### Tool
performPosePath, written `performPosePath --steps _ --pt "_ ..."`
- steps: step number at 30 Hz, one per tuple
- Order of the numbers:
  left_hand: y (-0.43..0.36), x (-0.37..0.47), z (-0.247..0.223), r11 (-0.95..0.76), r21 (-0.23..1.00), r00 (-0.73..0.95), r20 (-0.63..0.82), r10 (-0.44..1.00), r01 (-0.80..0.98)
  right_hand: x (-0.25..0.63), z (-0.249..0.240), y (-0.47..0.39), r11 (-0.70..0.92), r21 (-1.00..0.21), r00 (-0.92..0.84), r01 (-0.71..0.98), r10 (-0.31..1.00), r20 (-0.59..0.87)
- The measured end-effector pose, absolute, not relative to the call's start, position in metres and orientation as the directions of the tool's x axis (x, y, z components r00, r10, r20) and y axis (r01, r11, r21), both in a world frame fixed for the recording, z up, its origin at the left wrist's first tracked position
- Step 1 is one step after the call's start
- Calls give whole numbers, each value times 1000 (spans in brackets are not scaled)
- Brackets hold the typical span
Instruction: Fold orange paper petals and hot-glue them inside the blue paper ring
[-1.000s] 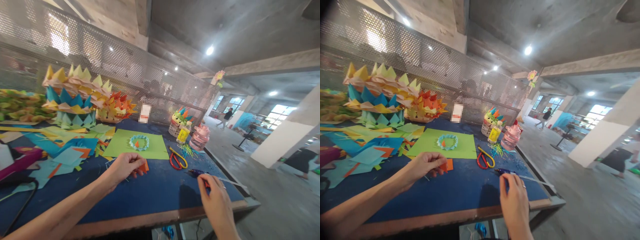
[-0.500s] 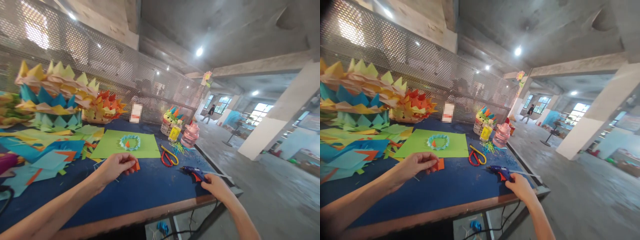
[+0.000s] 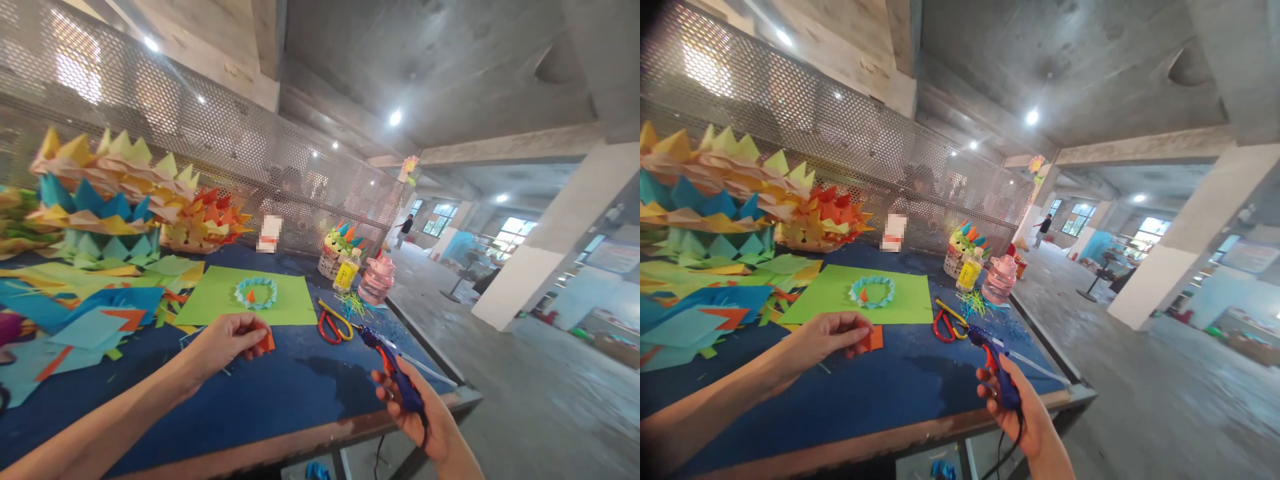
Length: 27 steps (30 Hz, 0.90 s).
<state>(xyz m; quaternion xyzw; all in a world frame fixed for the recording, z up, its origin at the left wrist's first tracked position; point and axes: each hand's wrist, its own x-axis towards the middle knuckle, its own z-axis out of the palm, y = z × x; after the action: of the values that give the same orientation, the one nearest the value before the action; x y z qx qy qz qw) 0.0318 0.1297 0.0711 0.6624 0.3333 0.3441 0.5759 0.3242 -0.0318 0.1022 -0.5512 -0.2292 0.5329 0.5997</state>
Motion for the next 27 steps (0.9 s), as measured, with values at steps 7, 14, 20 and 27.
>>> performPosePath --steps 7,14,20,27 --pt "126 31 78 -75 997 524 48 850 31 299 95 -15 -185 -928 225 -323 938 -265" --pt "128 31 77 -115 991 453 74 888 64 262 89 -9 0 -1000 224 7 975 2" --pt "129 32 79 -147 983 406 91 909 109 235 79 6 48 -980 187 193 979 85" --pt "131 29 78 -224 951 382 130 915 213 219 68 9 13 -881 238 473 961 142"
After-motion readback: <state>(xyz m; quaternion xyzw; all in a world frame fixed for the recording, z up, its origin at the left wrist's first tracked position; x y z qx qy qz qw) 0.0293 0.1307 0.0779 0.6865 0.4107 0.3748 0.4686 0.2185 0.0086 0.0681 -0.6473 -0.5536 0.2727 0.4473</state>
